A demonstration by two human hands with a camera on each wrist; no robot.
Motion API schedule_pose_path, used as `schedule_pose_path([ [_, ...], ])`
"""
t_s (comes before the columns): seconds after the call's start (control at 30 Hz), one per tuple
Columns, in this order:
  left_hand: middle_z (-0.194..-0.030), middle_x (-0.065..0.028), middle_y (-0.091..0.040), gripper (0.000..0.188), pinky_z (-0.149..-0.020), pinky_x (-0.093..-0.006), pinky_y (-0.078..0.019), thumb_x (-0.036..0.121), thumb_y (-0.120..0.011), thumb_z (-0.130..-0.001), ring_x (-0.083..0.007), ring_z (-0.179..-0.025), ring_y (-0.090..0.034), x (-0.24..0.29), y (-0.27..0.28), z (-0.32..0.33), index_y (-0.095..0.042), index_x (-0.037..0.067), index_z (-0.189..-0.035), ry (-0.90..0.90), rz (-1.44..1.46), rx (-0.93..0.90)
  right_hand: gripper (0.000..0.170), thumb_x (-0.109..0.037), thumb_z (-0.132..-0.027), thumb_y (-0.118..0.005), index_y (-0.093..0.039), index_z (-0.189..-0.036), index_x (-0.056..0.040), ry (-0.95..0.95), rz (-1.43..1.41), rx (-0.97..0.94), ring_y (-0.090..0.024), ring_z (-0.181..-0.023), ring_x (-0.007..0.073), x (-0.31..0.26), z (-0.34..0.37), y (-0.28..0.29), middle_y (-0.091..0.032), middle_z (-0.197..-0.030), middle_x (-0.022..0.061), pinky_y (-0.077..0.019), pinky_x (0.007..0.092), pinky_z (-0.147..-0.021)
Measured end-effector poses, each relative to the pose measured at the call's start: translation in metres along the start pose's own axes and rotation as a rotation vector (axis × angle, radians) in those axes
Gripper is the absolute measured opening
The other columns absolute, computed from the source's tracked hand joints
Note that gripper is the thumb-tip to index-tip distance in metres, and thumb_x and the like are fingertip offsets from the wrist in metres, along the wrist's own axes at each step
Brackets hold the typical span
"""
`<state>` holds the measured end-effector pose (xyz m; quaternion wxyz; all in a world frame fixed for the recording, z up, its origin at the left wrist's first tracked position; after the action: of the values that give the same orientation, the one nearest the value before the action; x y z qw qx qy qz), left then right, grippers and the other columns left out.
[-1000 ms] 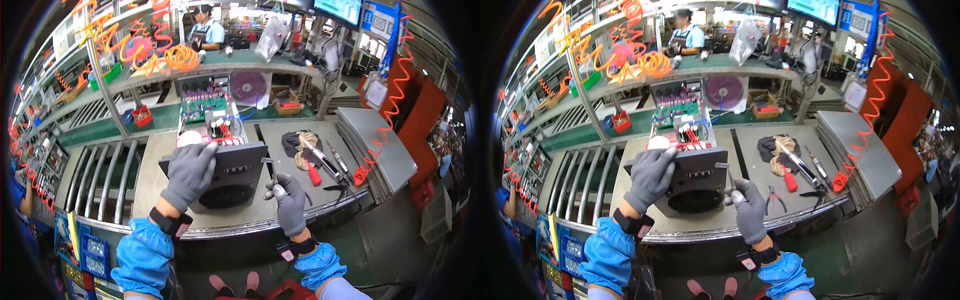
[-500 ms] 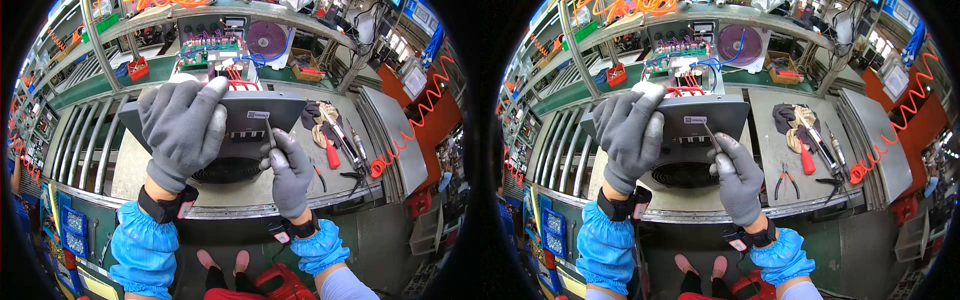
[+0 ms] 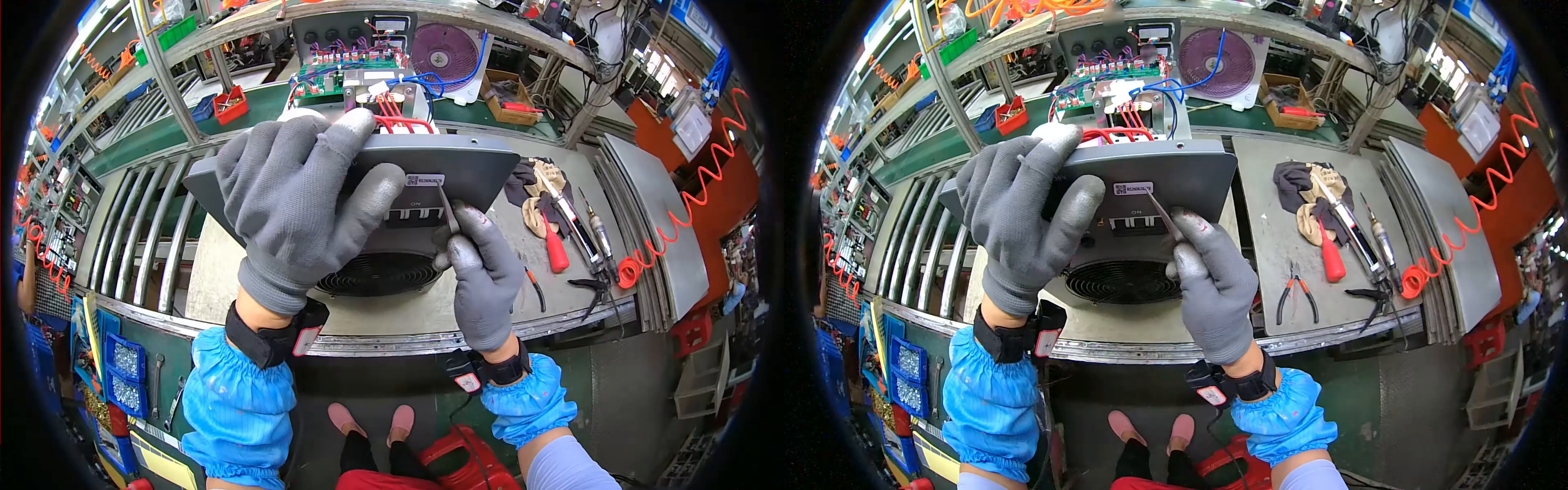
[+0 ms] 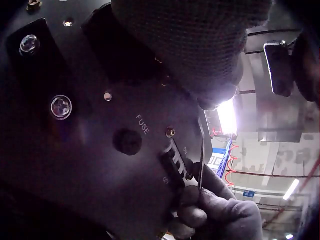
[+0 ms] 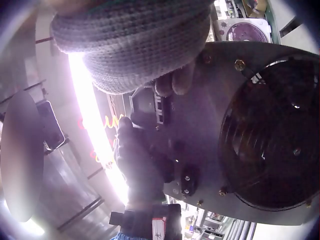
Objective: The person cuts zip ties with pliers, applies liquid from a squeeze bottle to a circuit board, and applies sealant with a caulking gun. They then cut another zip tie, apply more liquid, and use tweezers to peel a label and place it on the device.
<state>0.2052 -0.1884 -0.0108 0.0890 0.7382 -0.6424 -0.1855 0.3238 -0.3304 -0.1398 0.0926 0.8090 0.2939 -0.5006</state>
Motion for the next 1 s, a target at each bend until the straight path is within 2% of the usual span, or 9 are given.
schedule_pose_path([
  [0.37, -0.081, -0.0083, -0.062, 0.059, -0.073, -0.0402, -0.0454, 0.059, -0.080, -0.068, -0.0292, -0.077, -0.061, 0.005, -0.011, -0.003, -0.069, 0.009, -0.096, 0.124, -0.127, -0.043, 0.035, 0.002, -0.096, -0.053, -0.061, -0.130, -0.0029, 0.002, 0.024, 0.005, -0.057, -0.076, 0.0081, 0.000, 0.000, 0.000, -0.064, -0.103, 0.0057, -0.0495, 0.0231, -0.068],
  [0.53, -0.083, -0.0093, -0.060, 0.066, -0.083, -0.0455, -0.0406, 0.068, -0.076, -0.067, -0.0313, -0.085, -0.058, 0.010, -0.013, -0.007, -0.066, 0.009, -0.096, 0.227, -0.233, -0.122, 0.037, 0.003, -0.096, -0.050, -0.060, -0.131, -0.0025, 0.039, 0.153, 0.059, -0.057, -0.075, 0.0084, -0.014, 0.015, 0.006, -0.064, -0.099, 0.0065, -0.0486, 0.0231, -0.066],
  [0.63, -0.083, -0.0090, -0.059, 0.072, -0.090, -0.0477, -0.0370, 0.072, -0.070, -0.069, -0.0304, -0.085, -0.055, 0.013, -0.011, -0.008, -0.066, 0.007, -0.096, 0.225, -0.284, -0.111, 0.036, 0.000, -0.095, -0.051, -0.060, -0.130, 0.0002, -0.173, 0.163, 0.045, -0.058, -0.076, 0.0094, 0.005, 0.063, 0.012, -0.065, -0.098, 0.0088, -0.0484, 0.0245, -0.067],
  [0.7, -0.096, -0.0126, -0.063, 0.070, -0.103, -0.0501, -0.0338, 0.068, -0.066, -0.076, -0.0328, -0.096, -0.056, 0.014, -0.012, -0.004, -0.066, 0.005, -0.106, 0.261, -0.270, -0.215, 0.035, -0.005, -0.094, -0.050, -0.061, -0.127, 0.0006, -0.120, 0.304, -0.083, -0.057, -0.073, 0.0092, 0.025, 0.105, 0.005, -0.063, -0.092, 0.0042, -0.0485, 0.0257, -0.065],
  [0.77, -0.109, -0.0155, -0.063, 0.064, -0.107, -0.0504, -0.0320, 0.059, -0.067, -0.080, -0.0353, -0.107, -0.056, 0.017, 0.001, 0.007, -0.065, 0.004, -0.113, 0.183, -0.145, -0.086, 0.036, -0.003, -0.092, -0.053, -0.063, -0.126, -0.0025, -0.339, 0.240, -0.303, -0.057, -0.069, 0.0093, 0.043, 0.155, -0.008, -0.065, -0.093, 0.0059, -0.0490, 0.0251, -0.063],
  [0.8, -0.115, -0.0169, -0.063, 0.062, -0.110, -0.0505, -0.0310, 0.055, -0.068, -0.082, -0.0366, -0.113, -0.056, 0.017, 0.012, 0.017, -0.065, 0.004, -0.116, 0.150, -0.090, -0.028, 0.036, -0.004, -0.091, -0.054, -0.064, -0.126, -0.0050, -0.476, 0.281, -0.422, -0.065, -0.077, 0.0177, 0.048, 0.179, -0.014, -0.068, -0.098, 0.0092, -0.0533, 0.0297, -0.071],
  [0.83, -0.128, -0.0191, -0.060, 0.053, -0.111, -0.0497, -0.0334, 0.038, -0.070, -0.083, -0.0393, -0.123, -0.053, 0.019, 0.027, 0.034, -0.063, 0.003, -0.122, 0.200, 0.022, -0.058, 0.036, -0.007, -0.091, -0.056, -0.064, -0.127, -0.0060, -0.392, 0.342, -0.532, -0.067, -0.085, 0.0236, 0.047, 0.199, -0.021, -0.069, -0.102, 0.0114, -0.0539, 0.0328, -0.077],
  [0.93, -0.119, -0.0192, -0.061, 0.046, -0.095, -0.0483, -0.0469, 0.025, -0.071, -0.081, -0.0387, -0.112, -0.059, 0.019, 0.056, 0.151, -0.061, 0.005, -0.122, 0.460, 0.094, -0.322, 0.034, -0.017, -0.093, -0.055, -0.063, -0.125, -0.0105, -0.371, 0.385, -0.817, -0.066, -0.094, 0.0367, 0.045, 0.265, -0.035, -0.069, -0.107, 0.0149, -0.0531, 0.0435, -0.086],
  [1.0, -0.109, -0.0160, -0.062, 0.033, -0.084, -0.0460, -0.0488, 0.021, -0.068, -0.083, -0.0364, -0.100, -0.059, 0.026, 0.096, 0.260, -0.062, 0.009, -0.113, 0.688, 0.030, -0.579, 0.032, -0.018, -0.092, -0.056, -0.066, -0.122, -0.0105, -0.572, 0.420, -0.998, -0.067, -0.090, 0.0337, 0.051, 0.297, -0.040, -0.070, -0.100, 0.0157, -0.0542, 0.0423, -0.081],
])
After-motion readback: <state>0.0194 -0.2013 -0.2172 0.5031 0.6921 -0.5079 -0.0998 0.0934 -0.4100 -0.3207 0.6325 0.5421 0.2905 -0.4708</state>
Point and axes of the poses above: each hand's wrist, its own z-axis away from the middle knuckle, its own y-axis out of the back of the hand, x = y × z, the point moved 7 cm from there along -z, towards the middle knuckle
